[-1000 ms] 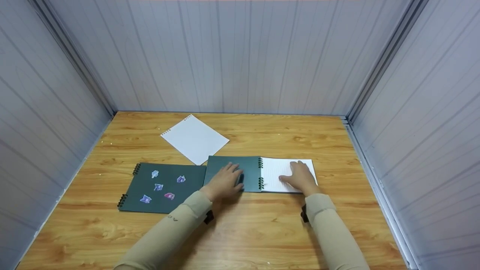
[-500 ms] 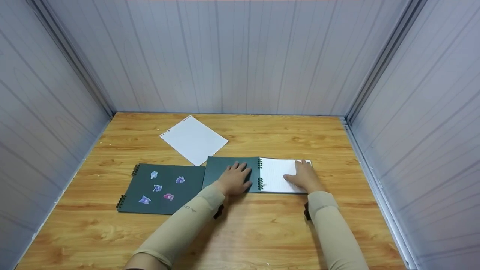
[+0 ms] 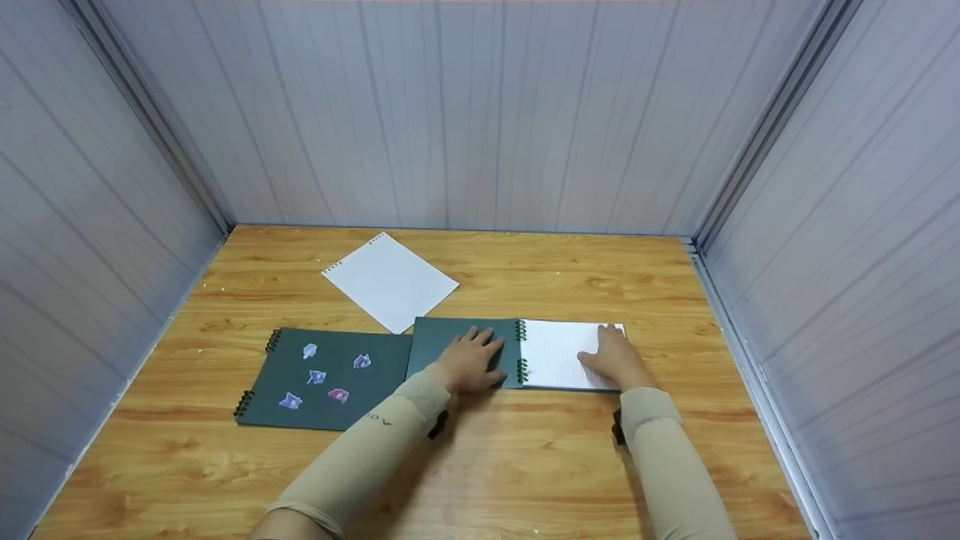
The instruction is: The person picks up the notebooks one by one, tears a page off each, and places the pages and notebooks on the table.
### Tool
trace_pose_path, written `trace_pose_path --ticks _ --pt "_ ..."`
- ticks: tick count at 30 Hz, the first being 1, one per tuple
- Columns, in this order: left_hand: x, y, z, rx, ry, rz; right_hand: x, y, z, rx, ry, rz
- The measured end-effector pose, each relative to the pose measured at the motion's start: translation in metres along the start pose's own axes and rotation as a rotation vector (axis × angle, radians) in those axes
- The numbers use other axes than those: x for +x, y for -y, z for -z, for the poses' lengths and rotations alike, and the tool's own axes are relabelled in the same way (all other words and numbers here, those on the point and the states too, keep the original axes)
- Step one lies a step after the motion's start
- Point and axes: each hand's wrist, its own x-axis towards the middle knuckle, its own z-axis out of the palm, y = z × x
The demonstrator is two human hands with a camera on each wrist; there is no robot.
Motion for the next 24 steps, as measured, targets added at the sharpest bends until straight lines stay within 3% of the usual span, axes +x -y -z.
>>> trace_pose_path --ticks 15,24 --pt "-0.002 0.002 0.0 -0.011 0.006 0.018 0.001 0.008 0.004 0.007 0.043 -0.055" --pt "-0.004 0.001 0.0 -0.01 0.004 0.008 -0.003 0.014 0.003 0.068 -0.079 -0.069"
